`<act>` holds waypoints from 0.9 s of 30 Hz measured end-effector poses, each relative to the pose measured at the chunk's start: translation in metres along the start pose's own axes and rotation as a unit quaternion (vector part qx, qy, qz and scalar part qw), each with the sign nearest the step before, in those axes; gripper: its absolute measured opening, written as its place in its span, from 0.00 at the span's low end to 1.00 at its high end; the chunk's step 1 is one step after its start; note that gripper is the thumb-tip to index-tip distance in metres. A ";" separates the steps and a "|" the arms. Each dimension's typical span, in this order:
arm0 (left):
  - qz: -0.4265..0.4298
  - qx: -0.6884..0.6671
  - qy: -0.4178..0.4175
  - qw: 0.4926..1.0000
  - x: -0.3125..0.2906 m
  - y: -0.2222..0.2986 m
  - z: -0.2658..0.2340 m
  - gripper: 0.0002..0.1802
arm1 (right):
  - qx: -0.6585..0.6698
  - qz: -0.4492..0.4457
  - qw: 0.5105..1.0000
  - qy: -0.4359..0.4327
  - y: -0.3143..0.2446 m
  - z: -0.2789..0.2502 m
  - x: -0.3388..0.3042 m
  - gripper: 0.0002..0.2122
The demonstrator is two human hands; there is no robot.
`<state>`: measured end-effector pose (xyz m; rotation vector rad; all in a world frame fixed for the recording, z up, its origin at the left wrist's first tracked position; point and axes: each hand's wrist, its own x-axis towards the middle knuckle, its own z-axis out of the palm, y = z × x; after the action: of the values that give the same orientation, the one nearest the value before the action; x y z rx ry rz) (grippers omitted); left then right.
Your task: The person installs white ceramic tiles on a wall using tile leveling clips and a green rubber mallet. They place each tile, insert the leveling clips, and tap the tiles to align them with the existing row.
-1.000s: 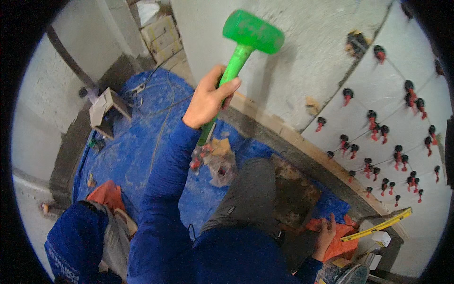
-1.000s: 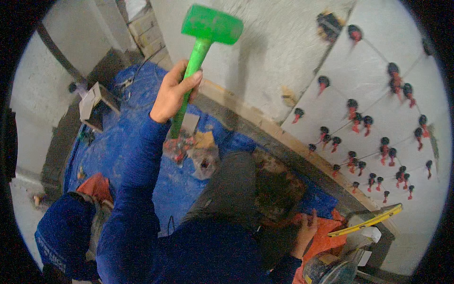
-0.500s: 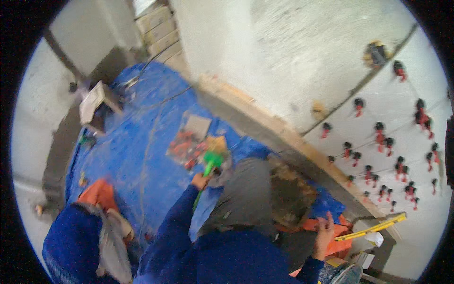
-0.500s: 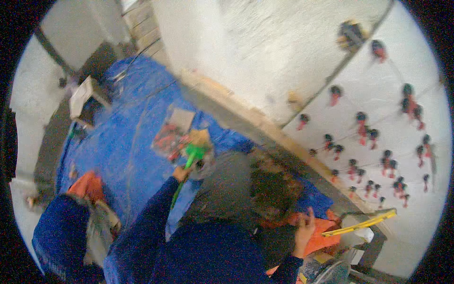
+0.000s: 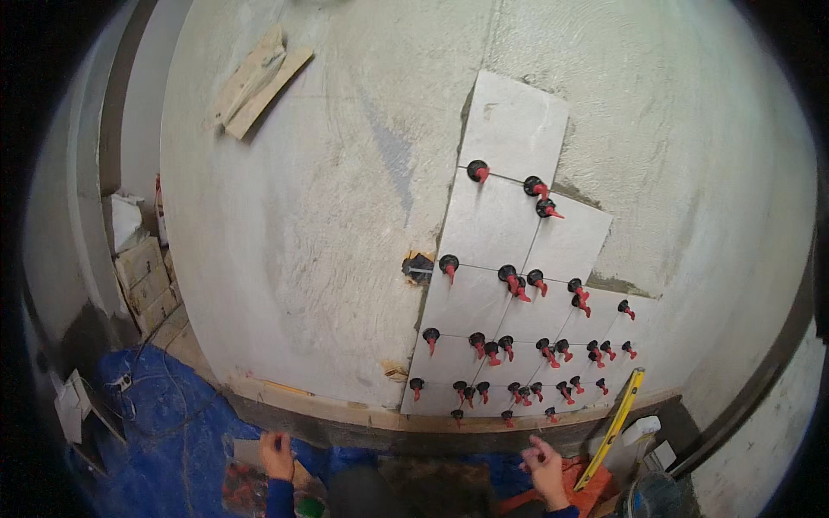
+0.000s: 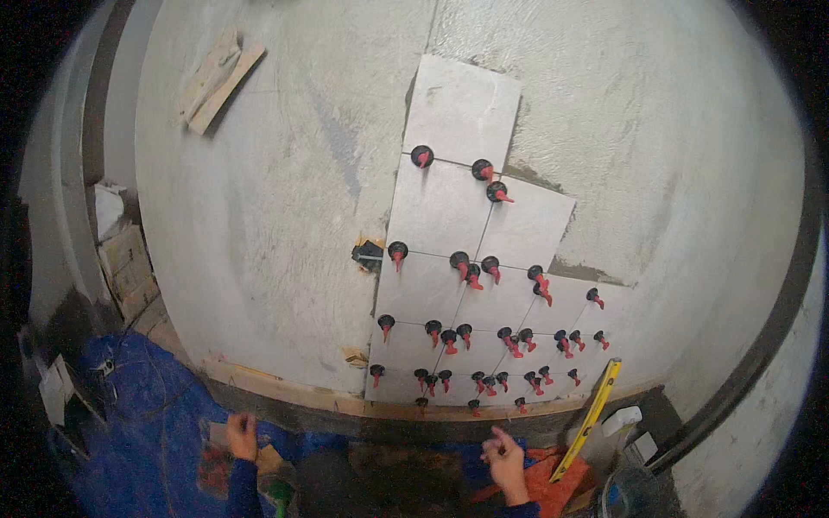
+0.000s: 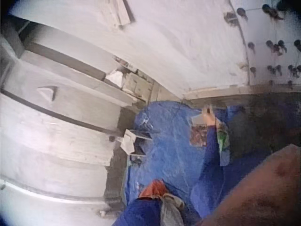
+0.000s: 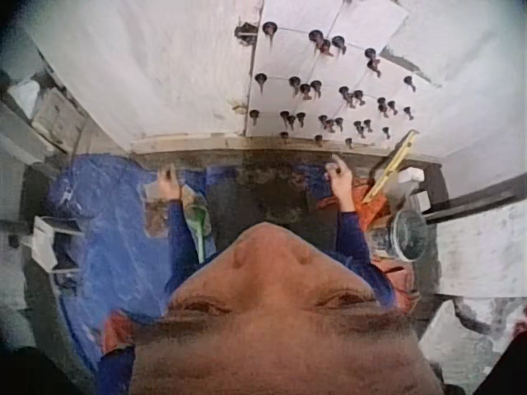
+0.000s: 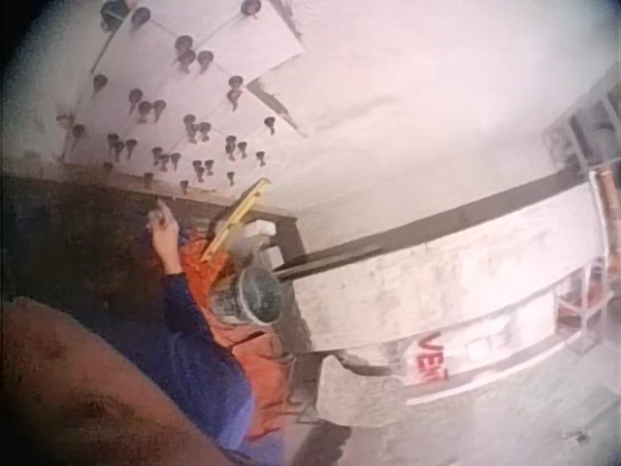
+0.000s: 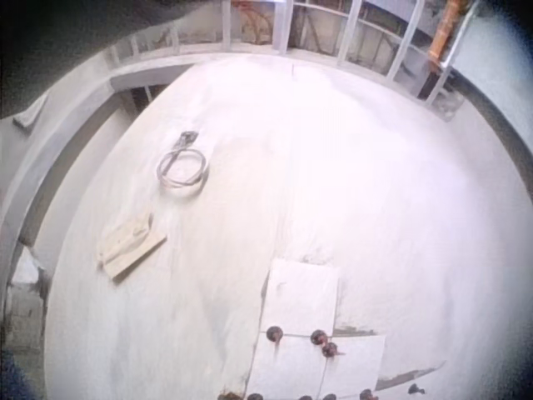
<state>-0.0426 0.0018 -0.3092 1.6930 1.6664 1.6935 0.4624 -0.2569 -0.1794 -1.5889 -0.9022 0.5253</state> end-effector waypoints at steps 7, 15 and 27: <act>0.243 -0.235 -0.027 0.941 0.153 0.275 0.018 0.03 | 0.083 -0.087 0.991 0.054 -0.064 0.000 0.010 0.22; 0.273 -0.298 -0.108 0.908 0.249 0.448 0.075 0.15 | 0.064 -0.023 0.997 0.029 -0.039 0.009 -0.023 0.21; 0.223 -0.250 -0.144 0.931 0.254 0.473 0.099 0.16 | 0.048 0.022 0.997 0.057 -0.016 -0.015 -0.050 0.20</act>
<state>0.2060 0.0967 0.1675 2.0078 0.6685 1.7346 0.4399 -0.3052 -0.1680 -1.5390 -0.7474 0.4956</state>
